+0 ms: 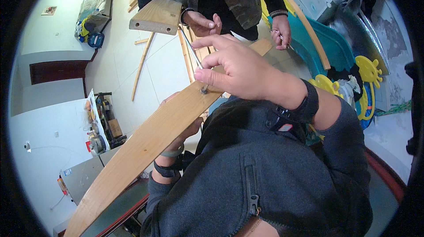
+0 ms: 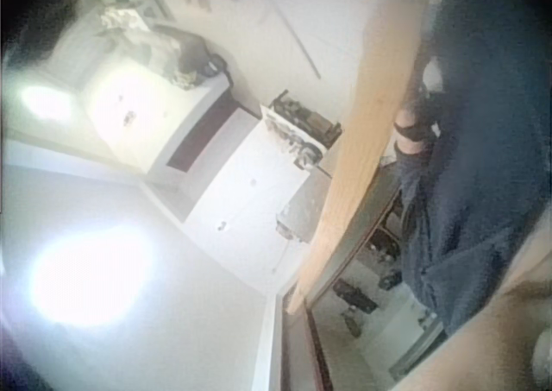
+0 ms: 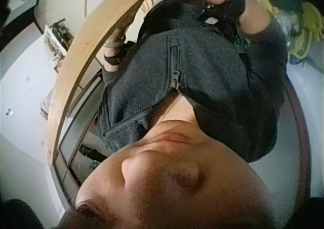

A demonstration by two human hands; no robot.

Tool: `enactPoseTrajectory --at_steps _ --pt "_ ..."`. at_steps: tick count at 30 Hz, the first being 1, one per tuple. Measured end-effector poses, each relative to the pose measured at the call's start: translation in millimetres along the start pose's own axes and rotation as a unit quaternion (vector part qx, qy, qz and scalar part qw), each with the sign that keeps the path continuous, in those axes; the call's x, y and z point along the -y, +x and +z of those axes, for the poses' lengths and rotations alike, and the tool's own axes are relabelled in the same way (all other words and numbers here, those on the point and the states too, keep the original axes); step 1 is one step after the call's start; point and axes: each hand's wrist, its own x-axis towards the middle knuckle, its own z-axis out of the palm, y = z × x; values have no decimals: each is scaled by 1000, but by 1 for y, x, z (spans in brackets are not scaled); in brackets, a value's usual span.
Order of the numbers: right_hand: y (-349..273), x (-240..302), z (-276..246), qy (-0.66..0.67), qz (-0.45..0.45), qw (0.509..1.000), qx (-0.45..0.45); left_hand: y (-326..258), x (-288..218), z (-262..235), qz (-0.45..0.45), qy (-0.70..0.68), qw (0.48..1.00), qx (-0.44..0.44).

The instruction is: The person assembles a wooden chair frame by inserting metal rods into pre-drilled holes and tightening them with a hex key. They align the pieces, secure the joints, and then place the assembled frame on the floor.

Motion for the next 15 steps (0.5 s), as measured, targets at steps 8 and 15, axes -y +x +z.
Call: enactPoseTrajectory --at_steps 8,15 --pt "-17 11 9 39 -82 996 -20 0 -12 14 -294 -397 870 -4" --pt "-35 4 -15 42 -123 991 -17 0 7 17 -91 -107 985 96"
